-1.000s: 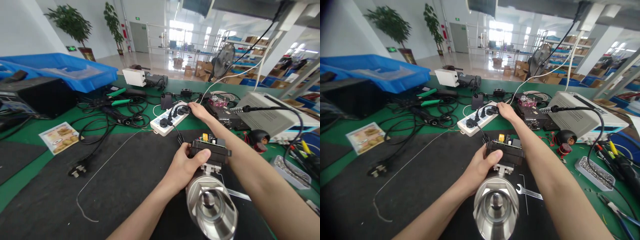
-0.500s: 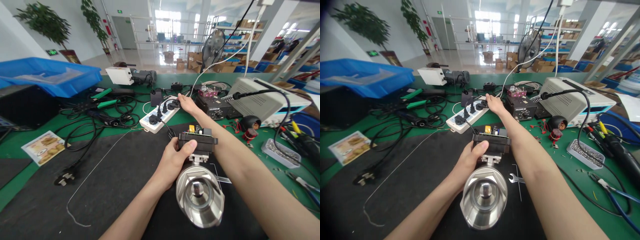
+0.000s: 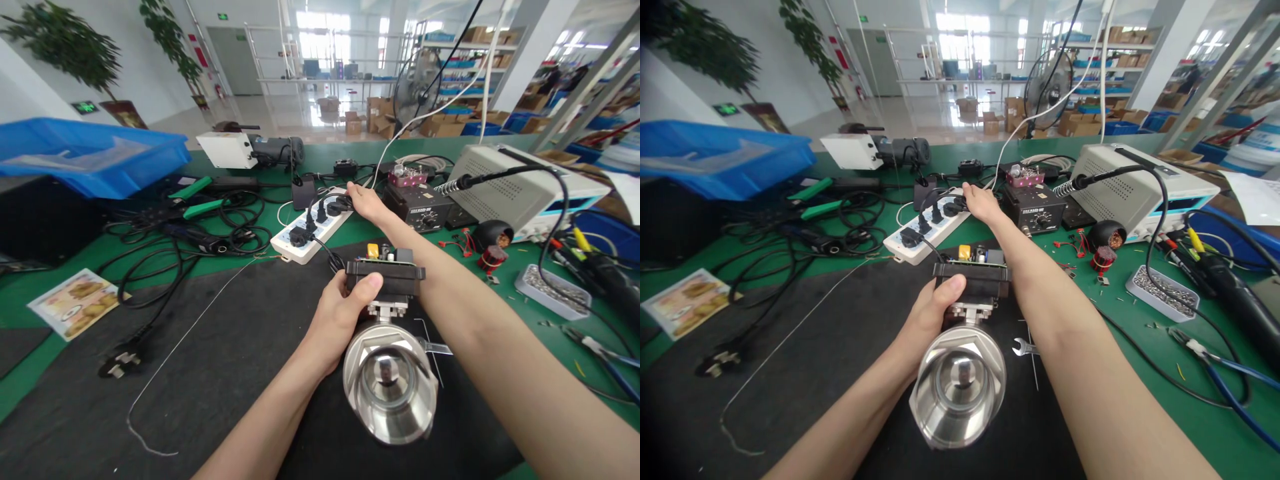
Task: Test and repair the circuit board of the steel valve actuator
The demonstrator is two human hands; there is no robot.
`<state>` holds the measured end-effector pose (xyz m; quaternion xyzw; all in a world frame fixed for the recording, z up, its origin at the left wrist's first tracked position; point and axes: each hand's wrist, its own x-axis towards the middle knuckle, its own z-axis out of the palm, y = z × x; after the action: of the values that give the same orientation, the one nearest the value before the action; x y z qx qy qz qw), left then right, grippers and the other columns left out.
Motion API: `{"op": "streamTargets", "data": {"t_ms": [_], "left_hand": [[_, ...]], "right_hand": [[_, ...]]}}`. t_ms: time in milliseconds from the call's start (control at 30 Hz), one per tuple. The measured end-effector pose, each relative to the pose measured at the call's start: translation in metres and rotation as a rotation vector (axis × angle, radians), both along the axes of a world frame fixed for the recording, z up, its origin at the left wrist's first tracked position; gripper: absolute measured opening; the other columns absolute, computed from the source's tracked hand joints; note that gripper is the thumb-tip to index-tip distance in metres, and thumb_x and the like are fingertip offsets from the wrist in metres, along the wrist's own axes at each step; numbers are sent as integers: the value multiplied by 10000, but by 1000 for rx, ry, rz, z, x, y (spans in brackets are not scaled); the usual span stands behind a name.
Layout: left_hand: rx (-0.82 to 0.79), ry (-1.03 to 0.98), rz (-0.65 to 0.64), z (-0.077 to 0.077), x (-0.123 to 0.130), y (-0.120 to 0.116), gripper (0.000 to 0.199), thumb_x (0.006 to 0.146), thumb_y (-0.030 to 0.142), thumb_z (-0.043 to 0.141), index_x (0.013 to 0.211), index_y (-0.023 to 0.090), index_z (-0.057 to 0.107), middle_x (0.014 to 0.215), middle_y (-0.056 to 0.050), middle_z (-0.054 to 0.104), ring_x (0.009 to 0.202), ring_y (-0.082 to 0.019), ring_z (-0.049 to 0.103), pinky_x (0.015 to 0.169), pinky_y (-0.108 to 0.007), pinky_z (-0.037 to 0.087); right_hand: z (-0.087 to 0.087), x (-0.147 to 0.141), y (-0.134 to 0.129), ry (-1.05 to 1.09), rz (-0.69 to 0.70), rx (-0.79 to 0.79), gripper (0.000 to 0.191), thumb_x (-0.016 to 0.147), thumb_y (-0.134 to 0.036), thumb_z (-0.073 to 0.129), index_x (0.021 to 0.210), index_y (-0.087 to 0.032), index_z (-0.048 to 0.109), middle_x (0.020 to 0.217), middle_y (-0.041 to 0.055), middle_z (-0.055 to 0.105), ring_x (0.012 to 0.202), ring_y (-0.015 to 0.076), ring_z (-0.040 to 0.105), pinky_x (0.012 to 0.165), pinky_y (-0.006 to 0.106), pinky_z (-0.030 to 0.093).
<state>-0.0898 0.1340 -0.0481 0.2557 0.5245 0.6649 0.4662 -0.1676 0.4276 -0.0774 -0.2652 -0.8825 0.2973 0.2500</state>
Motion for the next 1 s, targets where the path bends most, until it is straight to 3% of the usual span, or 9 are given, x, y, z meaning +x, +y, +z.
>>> {"op": "streamTargets", "data": {"t_ms": [233, 1000], "left_hand": [[8, -18, -25, 3, 0, 0, 585, 845, 560, 739, 1222, 121, 652, 1188, -153, 744, 1064, -309, 705, 872, -359, 561], [18, -36, -30, 3, 0, 0, 582, 848, 544, 741, 1232, 115, 658, 1177, -152, 744, 1067, -310, 705, 895, -368, 561]], "right_hand": [[0, 1, 0, 1, 6, -17, 724, 1038, -695, 206, 1230, -212, 709, 1324, 116, 703, 1298, 327, 590, 1174, 499, 326], [0, 1, 0, 12, -3, -34, 663, 1050, -660, 250, 1203, -210, 713, 1324, 111, 703, 1300, 316, 587, 1169, 480, 342]]}}
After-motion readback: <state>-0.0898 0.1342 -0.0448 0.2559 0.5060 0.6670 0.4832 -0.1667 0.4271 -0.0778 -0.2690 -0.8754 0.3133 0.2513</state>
